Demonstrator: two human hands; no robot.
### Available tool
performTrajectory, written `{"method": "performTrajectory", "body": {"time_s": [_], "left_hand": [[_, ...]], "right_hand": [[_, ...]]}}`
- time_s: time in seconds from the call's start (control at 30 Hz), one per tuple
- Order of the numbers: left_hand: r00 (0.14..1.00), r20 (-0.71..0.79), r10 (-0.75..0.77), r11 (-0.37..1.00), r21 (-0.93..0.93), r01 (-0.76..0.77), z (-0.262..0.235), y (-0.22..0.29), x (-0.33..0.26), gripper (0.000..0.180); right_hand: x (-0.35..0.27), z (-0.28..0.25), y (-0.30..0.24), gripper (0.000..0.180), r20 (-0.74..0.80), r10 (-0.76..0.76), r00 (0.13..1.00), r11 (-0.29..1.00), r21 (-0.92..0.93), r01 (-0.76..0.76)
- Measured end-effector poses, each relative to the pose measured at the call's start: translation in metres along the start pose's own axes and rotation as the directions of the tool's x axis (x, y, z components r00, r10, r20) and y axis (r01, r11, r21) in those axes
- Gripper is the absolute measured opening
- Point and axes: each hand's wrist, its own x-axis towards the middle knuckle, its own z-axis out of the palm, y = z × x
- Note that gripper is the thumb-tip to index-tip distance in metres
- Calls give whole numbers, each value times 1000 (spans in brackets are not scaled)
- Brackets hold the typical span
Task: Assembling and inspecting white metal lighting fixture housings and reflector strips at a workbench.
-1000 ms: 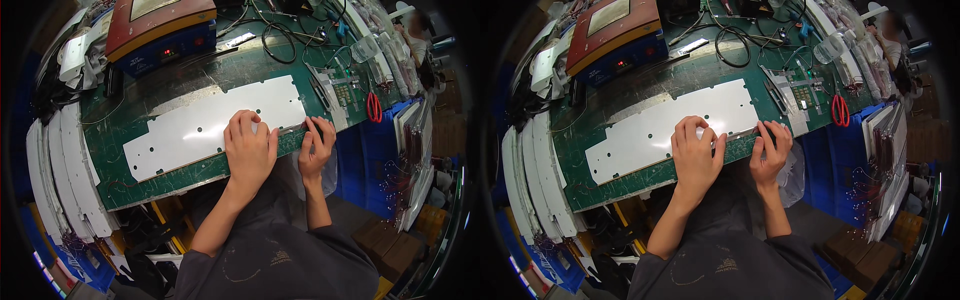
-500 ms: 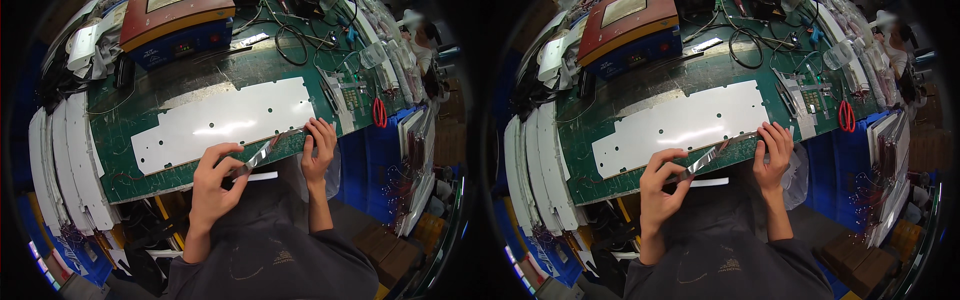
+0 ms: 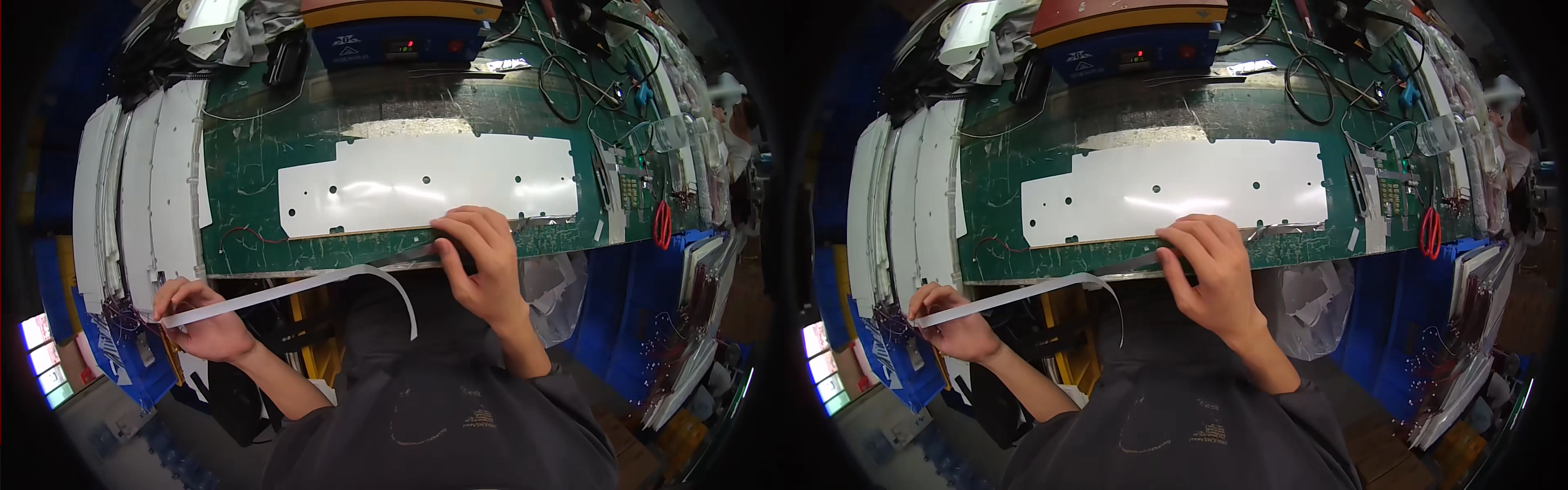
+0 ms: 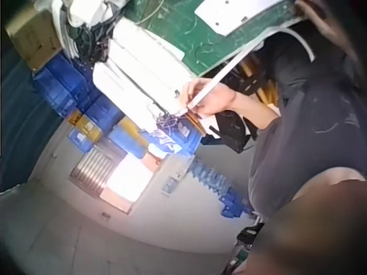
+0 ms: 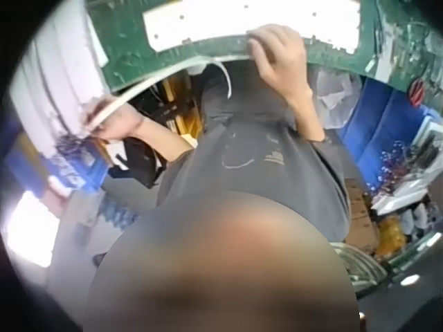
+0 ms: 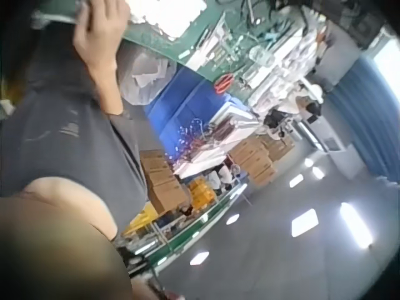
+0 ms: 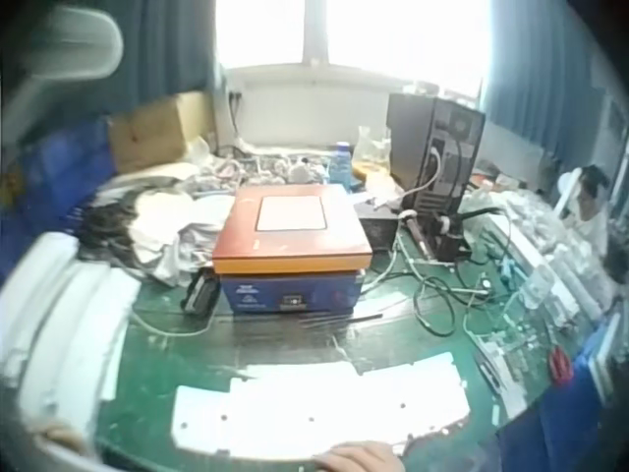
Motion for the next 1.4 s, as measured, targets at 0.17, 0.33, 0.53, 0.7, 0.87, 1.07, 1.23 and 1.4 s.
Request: {"method": "performTrajectory", "body": {"time_s": [0.17, 0.33, 0.53, 0.7, 0.87, 1.07, 1.23, 1.4], "left_hand": [[993, 114, -30, 977, -208, 53, -9, 60, 29, 20], [985, 113, 131, 984, -134, -116, 14, 116, 43, 21], [933, 266, 244, 952, 116, -282, 43, 214, 43, 19], [985, 162, -54, 775, 629, -61, 66, 174, 15, 13], [988, -71, -136, -15, 997, 70, 24, 47, -35, 33], [982, -169, -80, -373, 919, 127, 12, -43, -52, 14], [988, -146, -43, -405, 907, 116, 5, -51, -53, 10], [991, -124, -52, -409, 908, 92, 4, -51, -54, 6]], "right_hand": [[28, 33, -41, 20, 152, -125, 980, 984, 146, 103], [41, 55, -64, 15, 239, -220, 946, 959, 232, 164], [42, 72, -65, 11, 296, -253, 921, 938, 307, 159], [43, 78, -66, 8, 283, -151, 947, 917, 398, 27], [46, 79, -69, 6, 267, -128, 955, 906, 424, 3], [46, 79, -71, 6, 259, -111, 960, 910, 414, -7], [45, 78, -72, 6, 250, -107, 962, 912, 411, -5], [44, 75, -79, 12, 141, -129, 982, 957, 276, 86]]}}
